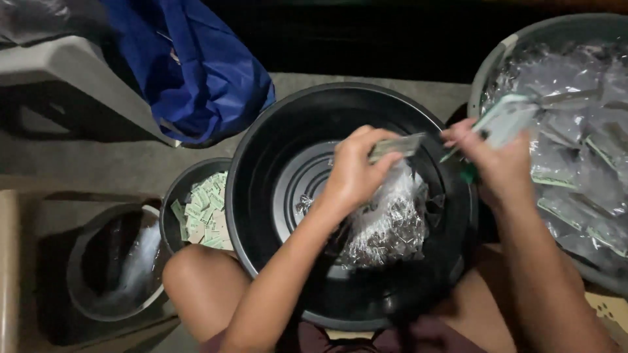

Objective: The person places small items into clear plastic bags, applies labels to the bags, and staples them shut by hand.

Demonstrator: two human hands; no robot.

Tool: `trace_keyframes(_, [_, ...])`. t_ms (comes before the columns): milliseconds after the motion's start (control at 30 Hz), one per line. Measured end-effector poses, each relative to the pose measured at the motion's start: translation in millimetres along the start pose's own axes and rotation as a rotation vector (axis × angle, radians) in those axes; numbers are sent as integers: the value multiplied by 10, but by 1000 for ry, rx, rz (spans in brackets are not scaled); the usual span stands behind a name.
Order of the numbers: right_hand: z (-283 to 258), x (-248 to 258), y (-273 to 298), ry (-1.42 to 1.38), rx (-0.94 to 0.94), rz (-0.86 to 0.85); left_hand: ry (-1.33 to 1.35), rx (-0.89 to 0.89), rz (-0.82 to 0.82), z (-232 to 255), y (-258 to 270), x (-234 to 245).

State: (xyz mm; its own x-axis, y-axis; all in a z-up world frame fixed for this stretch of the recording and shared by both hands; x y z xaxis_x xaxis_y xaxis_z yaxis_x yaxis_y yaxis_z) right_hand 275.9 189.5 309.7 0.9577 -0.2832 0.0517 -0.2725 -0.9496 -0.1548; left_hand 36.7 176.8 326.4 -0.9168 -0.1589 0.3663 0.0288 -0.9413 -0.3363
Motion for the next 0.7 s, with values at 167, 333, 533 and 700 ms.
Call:
trace_keyframes(167, [39, -119, 121, 255, -22, -114, 269, 89, -270, -67, -172, -486])
trace_keyframes(333, [441, 364, -32, 244, -25, 63, 322, 249, 16, -1612, -6, -879])
trace_keyframes(533, [151, 528, 42, 438, 28, 96, -436, 50, 36, -1687, 932, -1850])
trace_keyframes(700, [120, 530, 113, 392, -104, 119, -654, -75, -421, -2303, 1624, -2653])
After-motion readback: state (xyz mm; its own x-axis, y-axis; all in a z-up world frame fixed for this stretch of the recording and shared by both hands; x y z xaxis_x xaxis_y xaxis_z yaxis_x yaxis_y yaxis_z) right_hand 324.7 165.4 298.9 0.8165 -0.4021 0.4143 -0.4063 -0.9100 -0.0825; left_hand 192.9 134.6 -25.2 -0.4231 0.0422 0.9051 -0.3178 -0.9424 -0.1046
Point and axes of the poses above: each hand's wrist, its own y-axis away from the middle knuckle, its own x-axis out of the back of the hand, z = x × y, the point moved 9 cm from there along -y, towards the middle knuckle, and after that the axes turned 6 degrees about z, right-handed, at the moved point
